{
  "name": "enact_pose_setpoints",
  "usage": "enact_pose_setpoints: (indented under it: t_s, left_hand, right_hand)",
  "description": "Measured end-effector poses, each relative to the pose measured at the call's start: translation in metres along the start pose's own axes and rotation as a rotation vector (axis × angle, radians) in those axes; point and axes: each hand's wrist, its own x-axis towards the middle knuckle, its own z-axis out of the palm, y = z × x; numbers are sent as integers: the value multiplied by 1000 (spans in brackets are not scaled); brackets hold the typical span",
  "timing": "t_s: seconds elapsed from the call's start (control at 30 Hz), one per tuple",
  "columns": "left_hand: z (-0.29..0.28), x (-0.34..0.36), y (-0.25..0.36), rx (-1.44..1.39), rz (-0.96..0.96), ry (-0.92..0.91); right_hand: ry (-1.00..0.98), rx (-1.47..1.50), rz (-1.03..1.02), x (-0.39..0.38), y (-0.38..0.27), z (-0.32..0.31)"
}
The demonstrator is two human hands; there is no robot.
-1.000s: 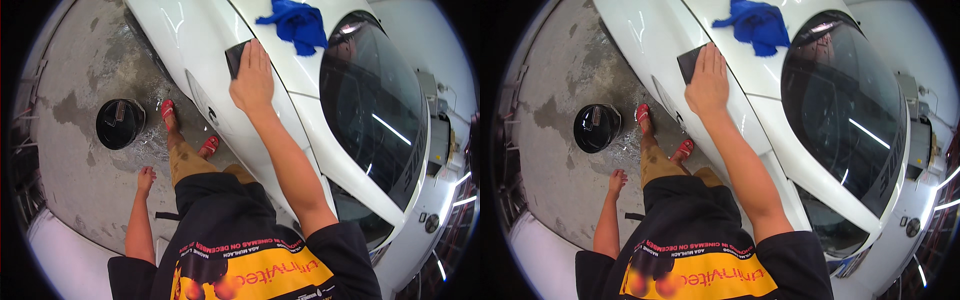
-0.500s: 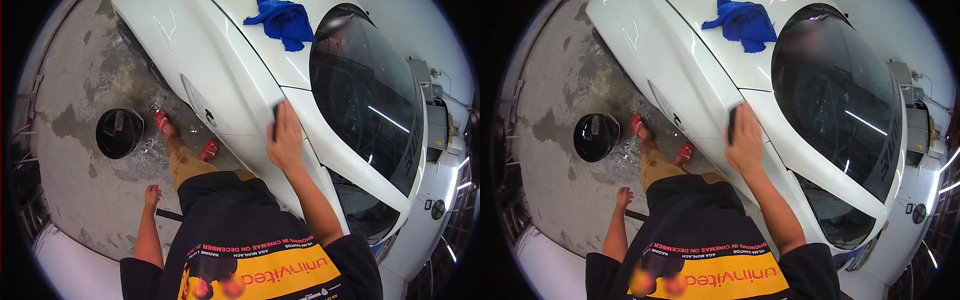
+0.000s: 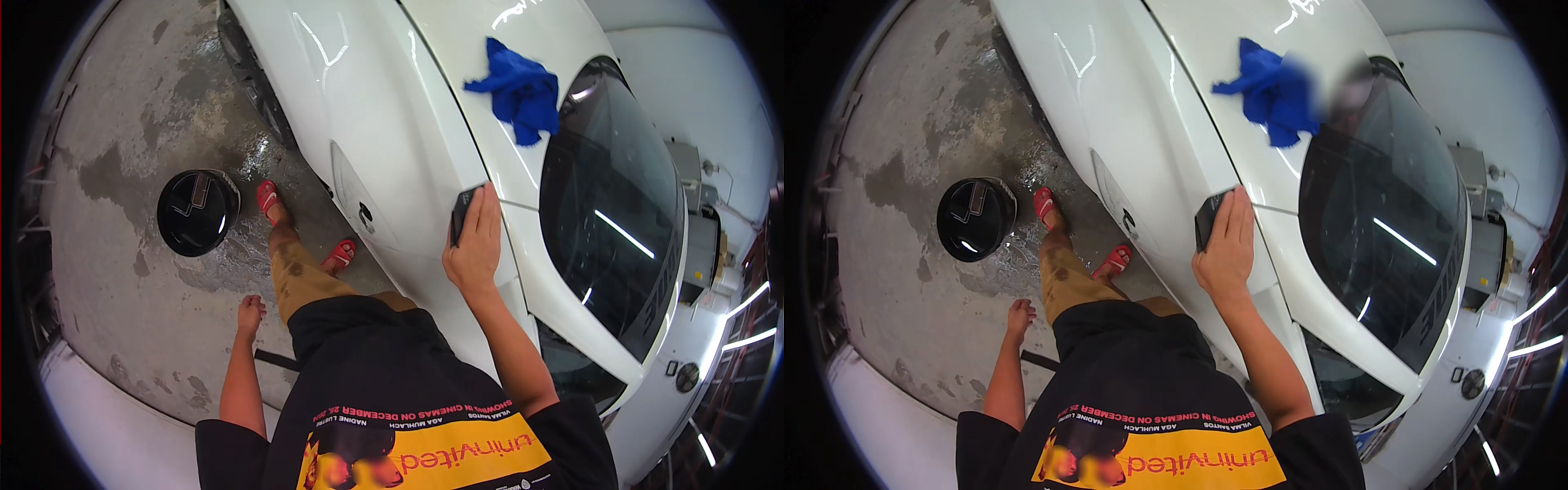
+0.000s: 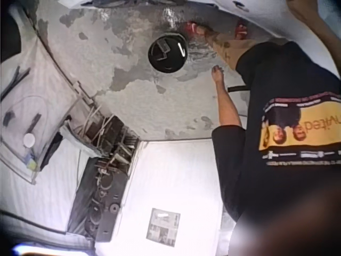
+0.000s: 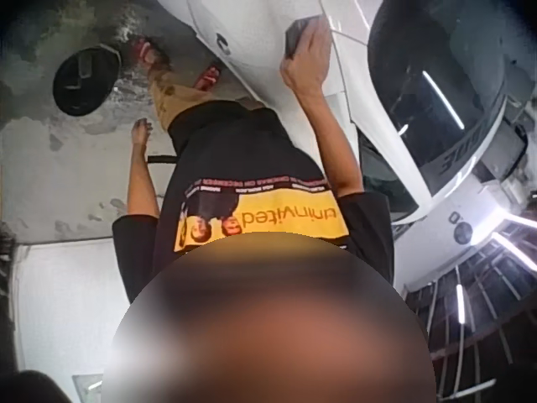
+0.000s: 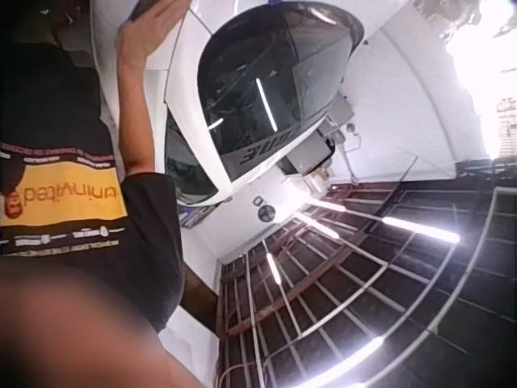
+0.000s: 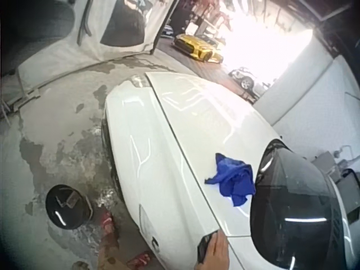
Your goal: Sanding the exterior panel of a white car using a sanding block.
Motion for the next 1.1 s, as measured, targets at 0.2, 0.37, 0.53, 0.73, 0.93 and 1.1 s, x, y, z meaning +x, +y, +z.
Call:
enact_pose_setpoints:
  t_s: [0.2, 0.37, 0.53, 0.73, 0.93, 1.1]
  left_hand:
    - [-25, 12, 49, -155, 83, 58]
    - [-56, 24, 50, -195, 50, 116]
    - [-81, 27, 52, -184, -25, 143]
    - [-114, 31, 67, -149, 22, 178]
    - [-98, 37, 106, -57, 126, 204]
    - [-55, 39, 82, 95, 227, 79]
  right_hand:
    - [-89, -153, -13, 111, -34, 31]
    - [-107, -195, -35, 209, -70, 69]
    - [11, -178, -62, 329, -96, 113]
    - [103, -149, -112, 351, -96, 123]
    - [-18, -94, -30, 154, -38, 50]
    - [-84, 14, 87, -11, 0, -12]
